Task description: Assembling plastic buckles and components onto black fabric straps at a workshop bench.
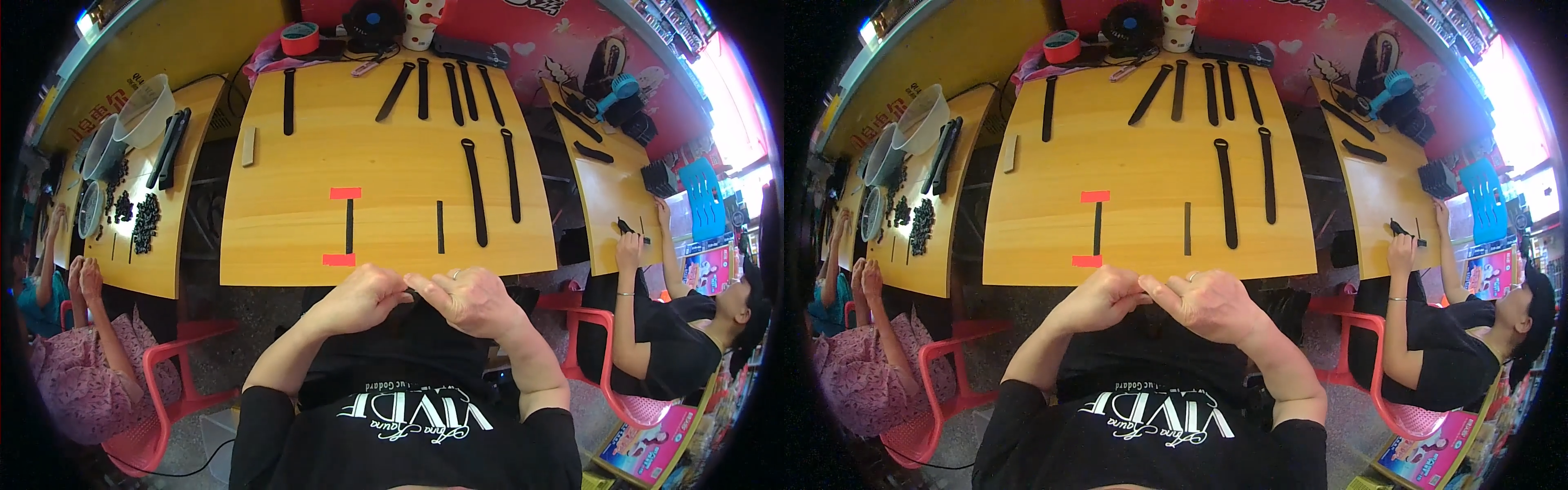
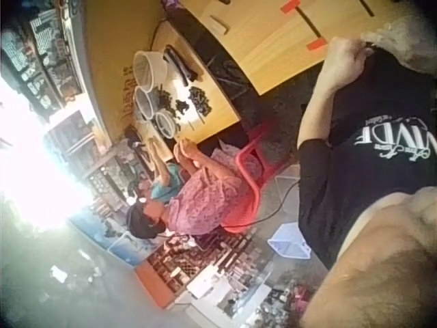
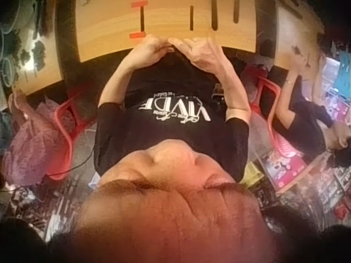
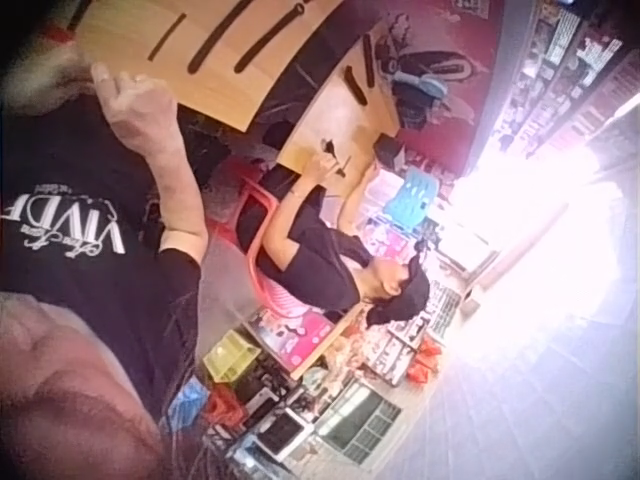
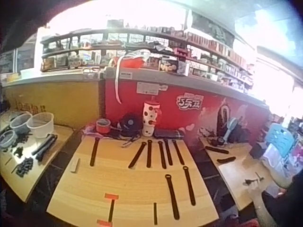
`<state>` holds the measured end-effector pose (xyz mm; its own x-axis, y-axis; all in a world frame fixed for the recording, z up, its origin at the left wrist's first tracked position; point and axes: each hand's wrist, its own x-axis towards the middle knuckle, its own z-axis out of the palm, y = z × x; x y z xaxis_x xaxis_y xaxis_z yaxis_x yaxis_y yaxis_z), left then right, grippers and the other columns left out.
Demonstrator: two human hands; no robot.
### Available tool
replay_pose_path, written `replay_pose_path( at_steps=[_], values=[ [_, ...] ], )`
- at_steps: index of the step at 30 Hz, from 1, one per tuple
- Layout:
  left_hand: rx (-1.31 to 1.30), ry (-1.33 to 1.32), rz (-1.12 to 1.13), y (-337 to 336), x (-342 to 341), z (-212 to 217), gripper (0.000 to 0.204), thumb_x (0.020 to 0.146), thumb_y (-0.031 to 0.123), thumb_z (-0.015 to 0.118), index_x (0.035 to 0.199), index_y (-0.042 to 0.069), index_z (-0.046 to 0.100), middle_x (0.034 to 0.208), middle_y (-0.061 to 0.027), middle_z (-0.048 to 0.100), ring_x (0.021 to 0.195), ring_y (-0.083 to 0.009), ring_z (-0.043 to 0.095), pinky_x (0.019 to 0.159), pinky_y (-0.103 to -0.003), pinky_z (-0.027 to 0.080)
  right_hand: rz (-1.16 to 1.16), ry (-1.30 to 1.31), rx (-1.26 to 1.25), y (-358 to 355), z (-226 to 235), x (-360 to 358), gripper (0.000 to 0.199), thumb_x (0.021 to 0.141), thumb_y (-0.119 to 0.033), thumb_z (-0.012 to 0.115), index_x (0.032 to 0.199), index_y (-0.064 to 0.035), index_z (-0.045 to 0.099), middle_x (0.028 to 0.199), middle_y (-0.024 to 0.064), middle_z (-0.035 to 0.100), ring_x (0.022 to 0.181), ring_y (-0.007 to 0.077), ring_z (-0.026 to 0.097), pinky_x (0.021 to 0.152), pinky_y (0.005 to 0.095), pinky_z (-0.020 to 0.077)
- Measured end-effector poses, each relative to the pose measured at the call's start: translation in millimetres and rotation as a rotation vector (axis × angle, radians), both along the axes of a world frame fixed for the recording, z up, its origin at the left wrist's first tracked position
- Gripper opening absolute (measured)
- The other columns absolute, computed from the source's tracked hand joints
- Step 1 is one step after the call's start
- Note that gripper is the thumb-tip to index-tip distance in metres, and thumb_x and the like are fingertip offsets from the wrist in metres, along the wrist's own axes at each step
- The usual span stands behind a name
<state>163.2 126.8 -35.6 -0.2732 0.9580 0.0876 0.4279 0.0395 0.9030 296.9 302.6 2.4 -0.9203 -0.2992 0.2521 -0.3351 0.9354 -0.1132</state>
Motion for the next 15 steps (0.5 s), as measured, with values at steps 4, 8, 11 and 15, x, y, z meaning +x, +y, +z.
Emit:
replay_pose_path(
  at_steps=[4, 8, 11, 15],
  values=[
    [0.038, -0.013, -0.013, 0.2, 1.5, 8.2, 0.017, 0.080, 0.000, 0.066, 0.069, -0.004, 0.053, 0.066, -0.0205, 0.055, 0.064, -0.0411, 0.055, 0.054, -0.044, 0.042, -0.054, -0.071, -0.478, 2.2, -16.3, 3.3, 0.046, 0.078, -0.003, 0.066, 0.122, -0.0099, 0.056, 0.073, 0.0077, 0.060, 0.059, 0.0265, 0.062, 0.050, 0.0362, 0.0488],
    [0.151, -0.098, 0.025, 2.3, 8.2, -0.1, 0.018, 0.079, -0.003, 0.065, 0.069, -0.004, 0.051, 0.064, -0.0179, 0.052, 0.062, -0.0379, 0.054, 0.054, -0.043, 0.042, -0.138, -0.040, -0.818, -8.9, -30.8, 6.8, 0.041, 0.076, 0.010, 0.069, 0.113, -0.0029, 0.056, 0.068, 0.0114, 0.062, 0.062, 0.0285, 0.064, 0.052, 0.0342, 0.0492],
    [0.192, -0.074, 0.079, 0.8, 11.9, -0.8, 0.014, 0.080, -0.003, 0.065, 0.071, -0.003, 0.054, 0.064, -0.0169, 0.053, 0.062, -0.0359, 0.054, 0.054, -0.041, 0.042, -0.040, 0.119, -0.572, -10.0, -26.2, 4.2, 0.036, 0.080, 0.004, 0.068, 0.113, -0.0038, 0.056, 0.076, 0.0138, 0.064, 0.065, 0.0310, 0.064, 0.056, 0.0362, 0.0500],
    [0.194, -0.137, 0.172, -0.1, 14.6, 9.1, 0.004, 0.083, 0.000, 0.066, 0.081, -0.001, 0.064, 0.067, -0.0150, 0.056, 0.060, -0.0304, 0.056, 0.054, -0.037, 0.043, -0.053, 0.109, -0.590, -7.6, -17.5, 2.0, 0.033, 0.080, 0.004, 0.066, 0.112, -0.0021, 0.057, 0.074, 0.0136, 0.064, 0.067, 0.0307, 0.066, 0.057, 0.0346, 0.0512]
  ],
)
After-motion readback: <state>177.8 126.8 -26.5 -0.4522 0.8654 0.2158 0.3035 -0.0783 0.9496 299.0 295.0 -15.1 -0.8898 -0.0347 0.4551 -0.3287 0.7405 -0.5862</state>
